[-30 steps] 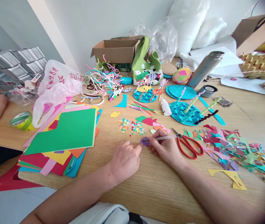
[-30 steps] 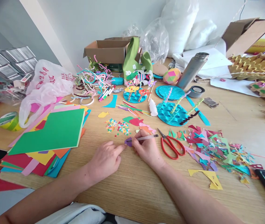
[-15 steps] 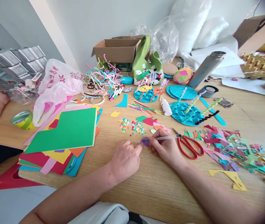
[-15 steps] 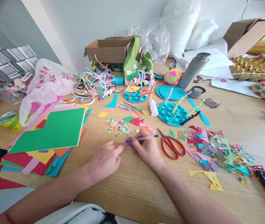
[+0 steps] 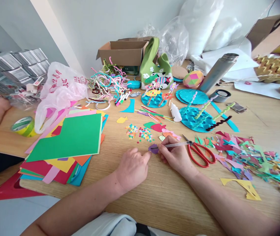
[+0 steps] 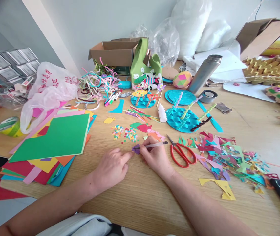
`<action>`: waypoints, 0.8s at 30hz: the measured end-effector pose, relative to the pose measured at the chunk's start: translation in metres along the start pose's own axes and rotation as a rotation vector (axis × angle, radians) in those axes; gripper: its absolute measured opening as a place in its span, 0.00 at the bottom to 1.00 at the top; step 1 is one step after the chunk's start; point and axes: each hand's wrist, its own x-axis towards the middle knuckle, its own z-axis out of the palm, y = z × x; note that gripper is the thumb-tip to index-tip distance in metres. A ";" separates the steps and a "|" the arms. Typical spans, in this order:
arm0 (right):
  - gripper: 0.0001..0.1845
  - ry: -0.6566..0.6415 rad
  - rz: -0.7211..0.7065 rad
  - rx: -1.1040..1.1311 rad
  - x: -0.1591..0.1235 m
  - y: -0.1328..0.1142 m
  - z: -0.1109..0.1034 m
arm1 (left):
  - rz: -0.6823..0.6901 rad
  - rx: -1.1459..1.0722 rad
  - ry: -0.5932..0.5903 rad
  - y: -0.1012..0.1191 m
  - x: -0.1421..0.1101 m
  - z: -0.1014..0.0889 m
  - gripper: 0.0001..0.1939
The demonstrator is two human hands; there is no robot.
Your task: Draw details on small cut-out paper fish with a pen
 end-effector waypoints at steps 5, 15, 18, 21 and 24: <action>0.13 -0.001 -0.009 0.009 0.001 0.005 0.000 | 0.005 0.001 0.004 0.000 0.001 0.000 0.16; 0.13 0.000 -0.024 0.006 0.002 0.007 0.000 | 0.005 -0.001 0.006 0.000 0.001 0.001 0.16; 0.13 -0.004 -0.023 -0.001 0.001 0.005 0.000 | 0.009 -0.002 0.005 0.000 0.001 0.002 0.17; 0.13 -0.009 -0.024 -0.014 0.001 0.003 0.000 | 0.007 0.000 0.002 0.000 0.000 0.002 0.17; 0.13 -0.006 -0.026 -0.019 0.001 0.001 0.000 | 0.004 0.004 0.006 0.000 0.001 0.002 0.17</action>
